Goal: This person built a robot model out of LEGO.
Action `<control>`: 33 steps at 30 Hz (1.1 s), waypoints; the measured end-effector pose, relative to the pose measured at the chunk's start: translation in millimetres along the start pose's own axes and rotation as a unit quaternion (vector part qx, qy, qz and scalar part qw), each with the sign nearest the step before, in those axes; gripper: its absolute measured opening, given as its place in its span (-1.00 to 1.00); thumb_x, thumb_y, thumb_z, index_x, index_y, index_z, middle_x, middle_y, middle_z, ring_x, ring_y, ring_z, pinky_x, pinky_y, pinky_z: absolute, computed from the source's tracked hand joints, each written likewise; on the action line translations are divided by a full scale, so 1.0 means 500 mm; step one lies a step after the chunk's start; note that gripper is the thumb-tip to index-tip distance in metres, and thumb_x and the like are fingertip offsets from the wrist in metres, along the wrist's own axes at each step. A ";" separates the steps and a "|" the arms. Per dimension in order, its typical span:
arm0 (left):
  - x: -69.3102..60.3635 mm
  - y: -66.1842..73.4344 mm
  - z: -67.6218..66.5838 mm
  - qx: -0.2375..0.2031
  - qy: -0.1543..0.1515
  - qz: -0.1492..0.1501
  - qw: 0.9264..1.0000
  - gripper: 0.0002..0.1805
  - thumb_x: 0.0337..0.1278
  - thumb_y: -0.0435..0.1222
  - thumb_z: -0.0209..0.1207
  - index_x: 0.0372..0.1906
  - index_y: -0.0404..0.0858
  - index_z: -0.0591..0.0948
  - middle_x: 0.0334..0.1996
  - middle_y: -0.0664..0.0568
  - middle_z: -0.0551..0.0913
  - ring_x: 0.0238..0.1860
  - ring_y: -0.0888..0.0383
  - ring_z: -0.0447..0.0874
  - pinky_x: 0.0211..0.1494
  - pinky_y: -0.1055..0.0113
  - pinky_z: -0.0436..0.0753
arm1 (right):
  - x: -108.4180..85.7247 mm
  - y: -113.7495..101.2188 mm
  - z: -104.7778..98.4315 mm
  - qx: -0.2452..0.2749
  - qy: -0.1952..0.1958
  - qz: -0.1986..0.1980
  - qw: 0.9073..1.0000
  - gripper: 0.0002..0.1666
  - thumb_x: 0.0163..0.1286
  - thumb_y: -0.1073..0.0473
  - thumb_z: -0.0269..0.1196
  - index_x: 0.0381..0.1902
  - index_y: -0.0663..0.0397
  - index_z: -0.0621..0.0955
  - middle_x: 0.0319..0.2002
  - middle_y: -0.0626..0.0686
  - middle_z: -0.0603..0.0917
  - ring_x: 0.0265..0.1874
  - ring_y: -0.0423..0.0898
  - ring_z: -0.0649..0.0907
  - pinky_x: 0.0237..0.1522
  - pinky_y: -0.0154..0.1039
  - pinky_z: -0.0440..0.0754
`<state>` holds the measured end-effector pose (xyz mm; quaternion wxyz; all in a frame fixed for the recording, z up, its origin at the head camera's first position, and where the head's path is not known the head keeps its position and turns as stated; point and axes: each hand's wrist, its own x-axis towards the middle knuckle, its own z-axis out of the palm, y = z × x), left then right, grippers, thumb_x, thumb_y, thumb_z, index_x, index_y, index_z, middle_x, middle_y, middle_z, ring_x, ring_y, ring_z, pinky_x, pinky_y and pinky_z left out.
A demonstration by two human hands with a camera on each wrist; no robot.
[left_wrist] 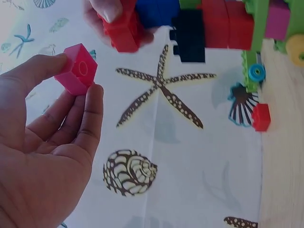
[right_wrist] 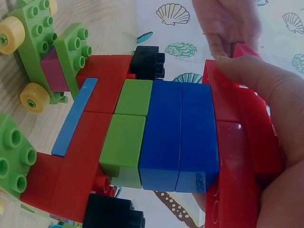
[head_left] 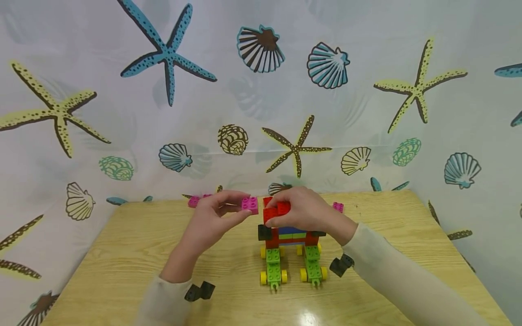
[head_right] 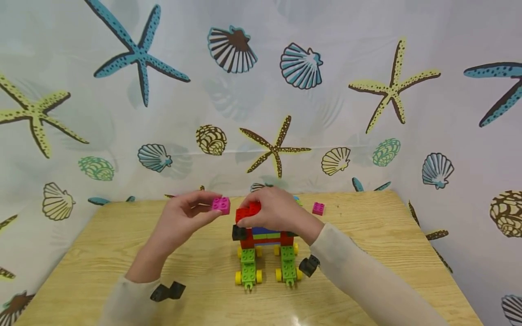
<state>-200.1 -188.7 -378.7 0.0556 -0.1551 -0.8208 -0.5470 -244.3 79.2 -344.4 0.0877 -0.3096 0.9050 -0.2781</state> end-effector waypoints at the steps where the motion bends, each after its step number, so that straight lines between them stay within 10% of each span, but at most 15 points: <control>1: -0.001 0.006 0.004 -0.001 -0.003 0.007 1.000 -0.59 0.43 -0.28 0.50 0.29 -0.23 0.76 0.16 -0.16 0.81 0.14 -0.09 0.88 0.13 0.44 0.83 | 0.000 0.000 0.000 0.001 0.000 0.000 1.000 -0.51 0.44 -0.20 0.54 0.22 -0.18 0.83 0.02 -0.09 0.84 -0.15 -0.15 0.68 -0.15 -0.28 0.73; 33: 0.014 0.013 0.044 0.037 -0.029 0.049 0.998 -0.63 0.38 -0.34 0.52 0.23 -0.21 0.81 0.15 -0.08 0.86 0.06 0.02 0.92 0.29 0.18 0.86 | 0.001 -0.001 -0.005 0.005 -0.007 0.010 1.000 -0.40 0.40 -0.19 0.58 0.26 -0.03 0.81 -0.03 -0.07 0.84 -0.19 -0.13 0.67 -0.22 -0.31 0.72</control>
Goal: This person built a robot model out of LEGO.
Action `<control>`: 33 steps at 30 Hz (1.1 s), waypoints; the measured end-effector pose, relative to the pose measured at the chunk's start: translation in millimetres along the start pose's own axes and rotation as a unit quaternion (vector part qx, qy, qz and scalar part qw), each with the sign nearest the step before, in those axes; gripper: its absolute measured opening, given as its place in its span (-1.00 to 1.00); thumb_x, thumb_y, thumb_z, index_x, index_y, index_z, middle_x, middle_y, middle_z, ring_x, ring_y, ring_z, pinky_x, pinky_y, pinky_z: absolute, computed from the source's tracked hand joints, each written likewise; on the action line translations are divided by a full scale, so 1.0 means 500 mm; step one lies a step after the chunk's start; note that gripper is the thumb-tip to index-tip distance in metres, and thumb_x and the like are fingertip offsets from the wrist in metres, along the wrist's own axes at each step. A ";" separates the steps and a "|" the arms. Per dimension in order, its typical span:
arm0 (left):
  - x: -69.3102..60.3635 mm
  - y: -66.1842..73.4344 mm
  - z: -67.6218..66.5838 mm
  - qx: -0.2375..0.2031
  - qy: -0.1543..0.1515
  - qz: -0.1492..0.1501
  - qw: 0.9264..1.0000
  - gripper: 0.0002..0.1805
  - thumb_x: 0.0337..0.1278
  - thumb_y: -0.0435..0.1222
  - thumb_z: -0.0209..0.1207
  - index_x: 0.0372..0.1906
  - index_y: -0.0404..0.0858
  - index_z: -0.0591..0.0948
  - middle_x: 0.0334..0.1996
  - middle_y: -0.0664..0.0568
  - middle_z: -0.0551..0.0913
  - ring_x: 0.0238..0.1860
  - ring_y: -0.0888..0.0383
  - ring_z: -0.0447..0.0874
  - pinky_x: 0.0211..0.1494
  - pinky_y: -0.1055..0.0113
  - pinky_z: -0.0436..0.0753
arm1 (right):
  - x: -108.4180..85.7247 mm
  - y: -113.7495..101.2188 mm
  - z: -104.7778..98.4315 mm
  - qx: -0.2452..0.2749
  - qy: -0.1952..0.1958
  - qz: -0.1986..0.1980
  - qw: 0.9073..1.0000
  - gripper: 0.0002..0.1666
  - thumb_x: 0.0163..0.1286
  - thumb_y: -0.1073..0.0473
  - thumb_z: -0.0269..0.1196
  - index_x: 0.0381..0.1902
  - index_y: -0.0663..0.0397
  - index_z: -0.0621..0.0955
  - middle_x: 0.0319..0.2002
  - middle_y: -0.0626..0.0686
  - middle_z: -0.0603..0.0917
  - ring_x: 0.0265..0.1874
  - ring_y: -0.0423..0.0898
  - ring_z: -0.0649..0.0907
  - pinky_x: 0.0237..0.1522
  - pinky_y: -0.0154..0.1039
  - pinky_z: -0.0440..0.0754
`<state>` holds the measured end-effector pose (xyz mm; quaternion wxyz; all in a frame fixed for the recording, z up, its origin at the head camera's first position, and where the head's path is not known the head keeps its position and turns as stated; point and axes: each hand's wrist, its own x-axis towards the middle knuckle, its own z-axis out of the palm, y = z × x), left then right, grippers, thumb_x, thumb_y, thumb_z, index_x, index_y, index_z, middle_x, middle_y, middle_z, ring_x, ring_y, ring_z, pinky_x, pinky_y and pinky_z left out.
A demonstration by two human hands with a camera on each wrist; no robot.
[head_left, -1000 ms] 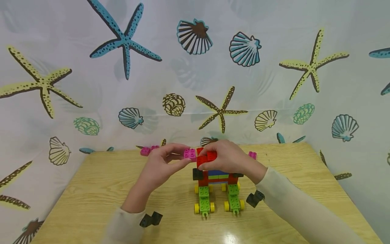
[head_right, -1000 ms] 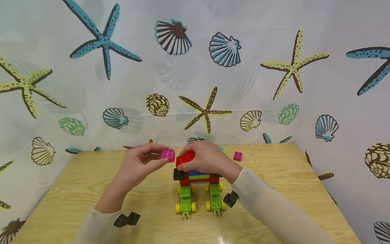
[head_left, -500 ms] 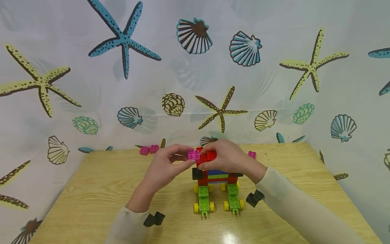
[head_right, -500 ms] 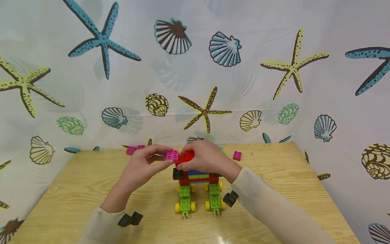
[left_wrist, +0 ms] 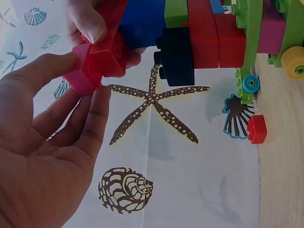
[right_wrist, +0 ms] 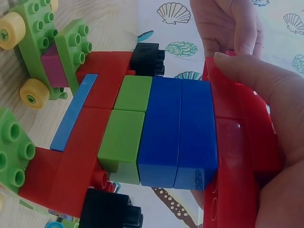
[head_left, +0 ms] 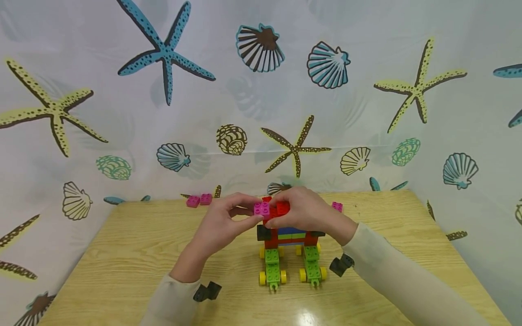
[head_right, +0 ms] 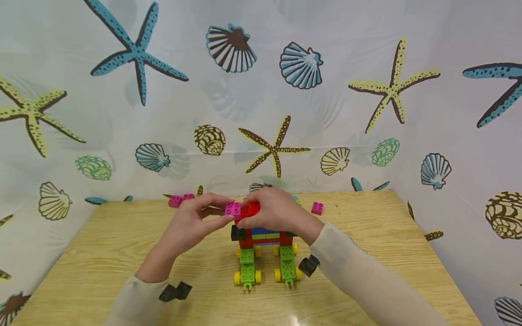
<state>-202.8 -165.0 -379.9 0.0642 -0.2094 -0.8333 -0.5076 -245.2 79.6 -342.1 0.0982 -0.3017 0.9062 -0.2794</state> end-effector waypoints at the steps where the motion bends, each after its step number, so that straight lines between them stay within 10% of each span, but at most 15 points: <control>1: 0.000 0.000 0.000 0.003 0.000 0.001 1.000 -0.63 0.38 -0.34 0.52 0.23 -0.21 0.81 0.15 -0.08 0.86 0.05 0.02 0.92 0.29 0.16 0.86 | 0.000 0.000 0.000 0.002 0.000 0.000 1.000 -0.40 0.39 -0.19 0.58 0.26 -0.03 0.81 -0.03 -0.08 0.84 -0.19 -0.14 0.67 -0.22 -0.31 0.72; 33: -0.004 0.015 -0.010 0.057 -0.024 0.028 0.998 -0.60 0.34 -0.34 0.54 0.24 -0.25 0.81 0.14 -0.09 0.86 0.04 0.02 0.93 0.28 0.06 0.87 | -0.003 0.000 -0.022 0.022 -0.054 -0.039 0.998 -0.36 0.40 -0.15 0.60 0.32 -0.03 0.74 -0.01 -0.10 0.81 -0.13 -0.15 0.68 -0.07 -0.26 0.75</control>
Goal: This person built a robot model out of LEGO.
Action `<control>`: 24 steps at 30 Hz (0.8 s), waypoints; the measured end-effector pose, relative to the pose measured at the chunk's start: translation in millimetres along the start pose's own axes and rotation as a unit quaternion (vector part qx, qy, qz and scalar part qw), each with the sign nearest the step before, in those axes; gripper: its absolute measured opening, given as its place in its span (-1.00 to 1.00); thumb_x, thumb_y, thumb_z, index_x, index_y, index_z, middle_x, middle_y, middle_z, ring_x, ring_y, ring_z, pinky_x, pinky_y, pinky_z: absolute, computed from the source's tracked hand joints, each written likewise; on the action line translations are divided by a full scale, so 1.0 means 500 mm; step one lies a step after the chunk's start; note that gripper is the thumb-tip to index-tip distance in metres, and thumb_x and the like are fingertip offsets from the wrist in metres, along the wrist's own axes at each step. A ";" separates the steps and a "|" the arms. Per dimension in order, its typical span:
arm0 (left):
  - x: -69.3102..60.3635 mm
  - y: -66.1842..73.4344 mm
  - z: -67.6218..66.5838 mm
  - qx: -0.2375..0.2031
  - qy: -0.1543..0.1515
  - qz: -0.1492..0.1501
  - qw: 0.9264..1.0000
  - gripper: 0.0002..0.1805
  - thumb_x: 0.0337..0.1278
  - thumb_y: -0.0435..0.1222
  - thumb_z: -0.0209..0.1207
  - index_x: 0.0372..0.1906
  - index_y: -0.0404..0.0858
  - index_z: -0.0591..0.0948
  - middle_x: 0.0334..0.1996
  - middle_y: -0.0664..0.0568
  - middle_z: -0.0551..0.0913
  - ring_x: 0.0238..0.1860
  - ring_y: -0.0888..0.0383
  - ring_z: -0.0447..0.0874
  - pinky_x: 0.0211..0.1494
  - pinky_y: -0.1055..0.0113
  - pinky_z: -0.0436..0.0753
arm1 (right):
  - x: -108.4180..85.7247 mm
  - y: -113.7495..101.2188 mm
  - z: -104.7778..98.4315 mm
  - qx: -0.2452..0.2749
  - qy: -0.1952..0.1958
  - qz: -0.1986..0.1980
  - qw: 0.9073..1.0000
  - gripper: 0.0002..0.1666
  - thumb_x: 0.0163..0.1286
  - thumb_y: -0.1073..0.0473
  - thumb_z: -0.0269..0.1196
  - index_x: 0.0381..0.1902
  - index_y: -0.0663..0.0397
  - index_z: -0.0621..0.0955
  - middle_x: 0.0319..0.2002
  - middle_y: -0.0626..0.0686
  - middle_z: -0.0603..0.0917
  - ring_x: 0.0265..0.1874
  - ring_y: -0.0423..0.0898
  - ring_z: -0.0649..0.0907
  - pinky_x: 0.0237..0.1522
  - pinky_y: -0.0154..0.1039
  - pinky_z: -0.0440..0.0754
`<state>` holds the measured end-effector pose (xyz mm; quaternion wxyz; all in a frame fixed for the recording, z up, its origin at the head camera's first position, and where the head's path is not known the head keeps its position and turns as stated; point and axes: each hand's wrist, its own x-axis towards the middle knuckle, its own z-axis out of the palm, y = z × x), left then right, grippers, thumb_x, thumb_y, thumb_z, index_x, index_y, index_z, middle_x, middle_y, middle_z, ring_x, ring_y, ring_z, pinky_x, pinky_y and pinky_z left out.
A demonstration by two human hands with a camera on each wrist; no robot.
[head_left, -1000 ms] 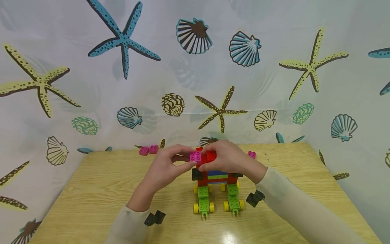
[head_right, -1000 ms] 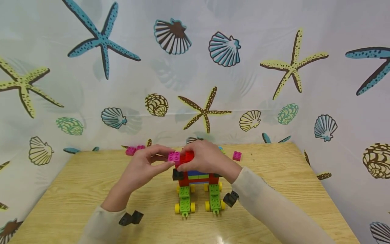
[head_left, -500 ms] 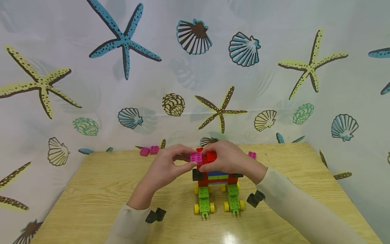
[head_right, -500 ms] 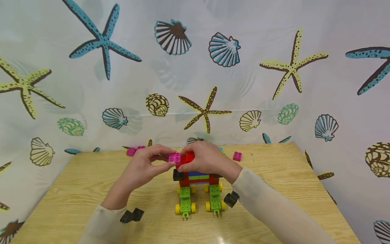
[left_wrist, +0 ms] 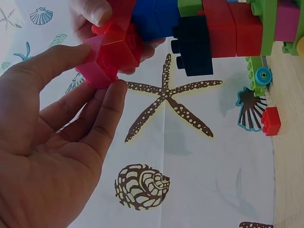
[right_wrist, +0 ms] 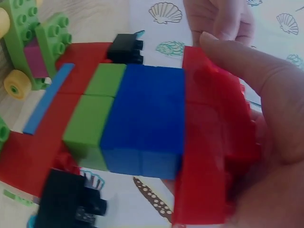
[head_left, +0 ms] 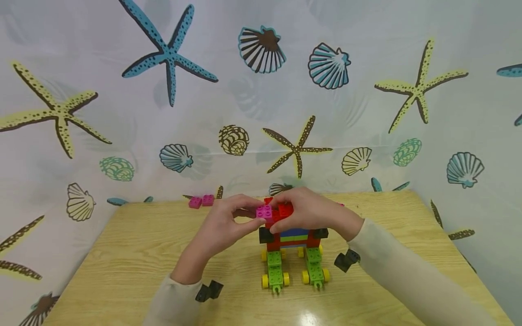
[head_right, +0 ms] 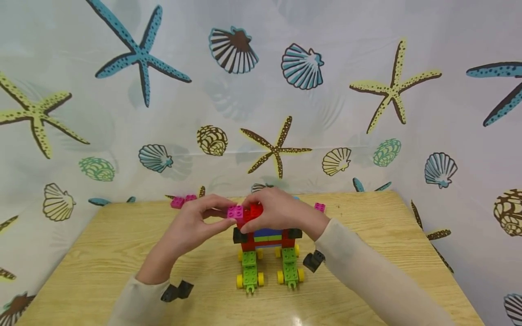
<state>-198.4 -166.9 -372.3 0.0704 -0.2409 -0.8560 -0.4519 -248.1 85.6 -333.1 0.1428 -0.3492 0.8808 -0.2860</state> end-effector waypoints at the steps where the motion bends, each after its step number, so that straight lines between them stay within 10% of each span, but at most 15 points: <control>1: 0.000 0.001 0.000 -0.002 -0.003 0.001 1.000 -0.57 0.34 -0.35 0.54 0.27 -0.26 0.79 0.15 -0.11 0.85 0.06 -0.01 0.93 0.28 0.06 0.87 | -0.001 -0.002 -0.004 0.002 -0.001 -0.003 1.000 -0.37 0.40 -0.15 0.60 0.32 -0.03 0.74 0.00 -0.10 0.82 -0.11 -0.14 0.69 -0.04 -0.26 0.76; 10: -0.005 -0.004 -0.021 0.000 -0.034 -0.006 0.999 -0.45 0.45 -0.28 0.47 0.47 -0.23 0.68 0.29 -0.12 0.78 0.21 -0.08 0.88 0.36 -0.03 0.82 | 0.010 -0.010 0.000 -0.008 0.007 -0.046 0.999 -0.46 0.47 -0.17 0.55 0.26 -0.06 0.78 -0.02 -0.13 0.85 -0.11 -0.20 0.72 -0.02 -0.29 0.78; 24: -0.007 -0.009 -0.019 0.006 -0.008 -0.021 1.000 -0.62 0.40 -0.23 0.52 0.24 -0.16 0.81 0.19 0.00 0.85 0.17 0.00 0.89 0.38 -0.03 0.82 | 0.018 -0.006 0.018 -0.009 0.040 -0.038 0.998 -0.59 0.42 -0.19 0.58 0.08 -0.14 0.83 -0.20 -0.20 0.83 -0.24 -0.21 0.69 -0.16 -0.27 0.74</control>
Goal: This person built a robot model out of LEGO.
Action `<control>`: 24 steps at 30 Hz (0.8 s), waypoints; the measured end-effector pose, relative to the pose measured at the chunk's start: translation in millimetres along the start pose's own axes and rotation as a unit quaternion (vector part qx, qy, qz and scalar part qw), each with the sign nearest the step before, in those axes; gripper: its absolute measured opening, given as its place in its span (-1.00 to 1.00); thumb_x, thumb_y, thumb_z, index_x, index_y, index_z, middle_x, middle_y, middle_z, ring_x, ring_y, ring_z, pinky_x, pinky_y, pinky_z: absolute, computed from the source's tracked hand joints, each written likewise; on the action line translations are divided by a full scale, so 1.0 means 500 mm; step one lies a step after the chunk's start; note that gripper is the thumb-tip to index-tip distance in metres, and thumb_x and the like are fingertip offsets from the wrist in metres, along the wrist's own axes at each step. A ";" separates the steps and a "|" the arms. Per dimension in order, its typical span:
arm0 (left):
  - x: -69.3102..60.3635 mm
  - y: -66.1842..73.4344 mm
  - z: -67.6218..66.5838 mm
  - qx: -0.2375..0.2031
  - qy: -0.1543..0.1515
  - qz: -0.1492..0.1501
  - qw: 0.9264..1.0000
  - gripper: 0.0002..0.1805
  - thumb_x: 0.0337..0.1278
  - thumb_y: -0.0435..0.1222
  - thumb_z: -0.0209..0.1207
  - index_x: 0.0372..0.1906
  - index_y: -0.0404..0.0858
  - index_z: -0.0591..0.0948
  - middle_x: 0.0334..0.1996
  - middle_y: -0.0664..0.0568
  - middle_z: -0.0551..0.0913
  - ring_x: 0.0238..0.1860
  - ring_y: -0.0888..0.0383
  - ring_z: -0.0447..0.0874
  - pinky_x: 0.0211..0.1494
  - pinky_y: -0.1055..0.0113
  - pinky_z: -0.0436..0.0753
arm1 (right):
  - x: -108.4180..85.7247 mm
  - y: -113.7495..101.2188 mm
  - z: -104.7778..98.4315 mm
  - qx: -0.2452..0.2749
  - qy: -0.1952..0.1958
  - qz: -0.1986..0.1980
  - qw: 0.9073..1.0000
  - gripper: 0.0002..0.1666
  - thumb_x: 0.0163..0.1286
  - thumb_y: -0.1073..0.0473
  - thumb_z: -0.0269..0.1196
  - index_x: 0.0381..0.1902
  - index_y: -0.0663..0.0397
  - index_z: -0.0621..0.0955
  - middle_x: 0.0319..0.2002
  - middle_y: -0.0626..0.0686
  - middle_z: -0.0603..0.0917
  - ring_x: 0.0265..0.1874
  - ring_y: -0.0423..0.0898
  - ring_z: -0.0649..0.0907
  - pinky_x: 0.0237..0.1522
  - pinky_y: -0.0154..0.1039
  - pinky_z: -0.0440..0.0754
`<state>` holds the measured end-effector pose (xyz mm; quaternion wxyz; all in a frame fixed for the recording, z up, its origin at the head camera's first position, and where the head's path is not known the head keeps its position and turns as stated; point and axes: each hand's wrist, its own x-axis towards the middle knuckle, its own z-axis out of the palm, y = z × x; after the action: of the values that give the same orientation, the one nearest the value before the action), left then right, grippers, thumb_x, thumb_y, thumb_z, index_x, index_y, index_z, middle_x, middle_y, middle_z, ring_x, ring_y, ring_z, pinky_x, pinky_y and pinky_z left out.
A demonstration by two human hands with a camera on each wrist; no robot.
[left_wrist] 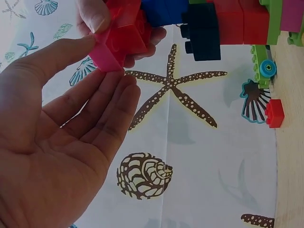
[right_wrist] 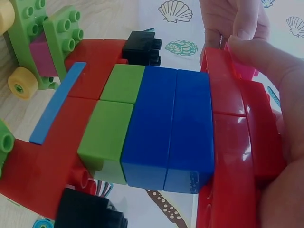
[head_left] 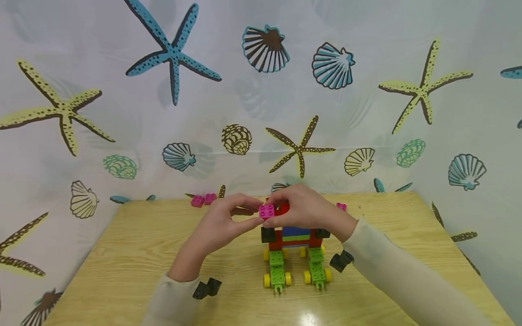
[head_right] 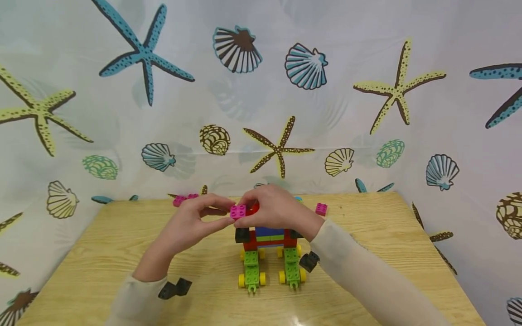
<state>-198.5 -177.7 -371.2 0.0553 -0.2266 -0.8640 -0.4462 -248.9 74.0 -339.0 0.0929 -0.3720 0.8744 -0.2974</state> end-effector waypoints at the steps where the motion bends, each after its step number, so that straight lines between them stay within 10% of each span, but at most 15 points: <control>1: 0.000 0.000 0.000 -0.001 0.001 -0.002 1.000 -0.63 0.40 -0.24 0.52 0.23 -0.16 0.81 0.19 0.00 0.85 0.17 0.00 0.89 0.38 -0.03 0.82 | 0.000 0.000 0.000 -0.001 0.001 0.001 1.000 -0.59 0.43 -0.19 0.58 0.08 -0.14 0.83 -0.20 -0.19 0.83 -0.24 -0.21 0.69 -0.16 -0.28 0.74; 13: 0.000 -0.026 -0.008 -0.018 -0.006 -0.023 1.000 -0.65 0.50 -0.17 0.46 0.26 -0.14 0.81 0.21 -0.02 0.84 0.19 -0.04 0.88 0.33 0.01 0.85 | 0.000 0.005 0.002 -0.007 0.004 -0.002 1.000 -0.55 0.44 -0.21 0.56 0.11 -0.10 0.84 -0.25 -0.19 0.81 -0.29 -0.21 0.65 -0.21 -0.29 0.68; 24: 0.000 -0.245 -0.114 0.121 0.072 -0.130 0.981 -0.60 0.68 -0.10 0.28 0.32 -0.25 0.74 0.19 -0.18 0.84 0.20 -0.17 0.80 0.34 -0.18 0.77 | -0.001 0.004 0.000 -0.026 0.005 0.005 1.000 -0.47 0.45 -0.23 0.54 0.20 -0.06 0.83 -0.18 -0.18 0.83 -0.25 -0.23 0.64 -0.11 -0.27 0.68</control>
<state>-258.6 -284.3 -428.6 0.0860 -0.0708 -0.9273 -0.3573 -249.6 75.4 -340.2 0.0803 -0.3687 0.8840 -0.2760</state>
